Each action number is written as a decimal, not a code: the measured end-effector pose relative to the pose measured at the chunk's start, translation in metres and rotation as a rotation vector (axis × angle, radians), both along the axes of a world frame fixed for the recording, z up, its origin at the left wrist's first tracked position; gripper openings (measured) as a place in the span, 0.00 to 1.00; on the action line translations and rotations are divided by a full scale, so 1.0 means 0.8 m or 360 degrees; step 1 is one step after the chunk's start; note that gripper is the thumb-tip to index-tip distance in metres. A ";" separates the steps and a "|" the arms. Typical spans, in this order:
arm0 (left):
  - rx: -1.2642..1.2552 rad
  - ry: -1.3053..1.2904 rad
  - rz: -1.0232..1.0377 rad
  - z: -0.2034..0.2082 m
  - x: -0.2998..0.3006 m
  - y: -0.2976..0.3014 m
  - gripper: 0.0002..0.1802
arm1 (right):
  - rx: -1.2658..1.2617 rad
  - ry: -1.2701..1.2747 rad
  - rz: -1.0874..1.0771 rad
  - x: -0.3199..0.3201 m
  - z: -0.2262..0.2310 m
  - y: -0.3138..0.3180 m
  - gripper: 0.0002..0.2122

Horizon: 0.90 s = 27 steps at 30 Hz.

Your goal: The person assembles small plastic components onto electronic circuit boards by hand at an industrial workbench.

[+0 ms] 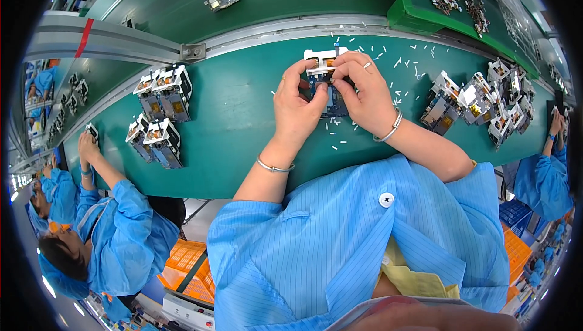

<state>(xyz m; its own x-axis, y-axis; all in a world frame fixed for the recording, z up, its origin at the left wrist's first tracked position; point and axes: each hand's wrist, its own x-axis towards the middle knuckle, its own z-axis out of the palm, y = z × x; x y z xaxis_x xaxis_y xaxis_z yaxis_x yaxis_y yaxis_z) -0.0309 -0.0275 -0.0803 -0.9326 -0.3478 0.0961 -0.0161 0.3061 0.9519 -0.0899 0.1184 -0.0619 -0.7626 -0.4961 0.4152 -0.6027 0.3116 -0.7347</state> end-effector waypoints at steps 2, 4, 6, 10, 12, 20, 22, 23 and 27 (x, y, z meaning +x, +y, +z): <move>-0.0016 -0.0006 -0.0001 0.002 -0.001 0.000 0.23 | 0.0005 0.0001 0.0005 -0.001 0.000 0.000 0.07; -0.0033 -0.0011 -0.0003 0.000 -0.003 -0.003 0.24 | 0.0022 0.0048 0.0004 -0.001 0.001 0.000 0.07; 0.0136 -0.0117 -0.0099 -0.005 -0.009 -0.012 0.24 | 0.0027 0.0041 0.0014 -0.003 0.001 0.001 0.07; 0.0097 -0.0056 -0.0272 0.000 -0.017 -0.023 0.28 | 0.0078 0.0037 0.0036 -0.006 0.005 0.000 0.07; 0.0249 -0.0185 -0.0345 0.008 -0.018 -0.023 0.30 | 0.0093 0.0038 0.0066 -0.009 0.006 0.002 0.07; 0.0351 -0.0374 -0.0316 0.006 -0.020 -0.027 0.28 | 0.0057 0.0019 0.0141 -0.013 0.010 0.002 0.06; 0.0348 -0.0385 -0.0300 0.006 -0.020 -0.027 0.29 | 0.0077 0.0018 0.0137 -0.013 0.011 0.003 0.06; 0.0335 -0.0367 -0.0297 0.005 -0.020 -0.027 0.28 | 0.0077 0.0017 0.0136 -0.013 0.010 0.002 0.06; 0.0262 -0.0352 -0.0292 0.007 -0.020 -0.026 0.28 | 0.0062 0.0015 0.0123 -0.013 0.010 0.002 0.06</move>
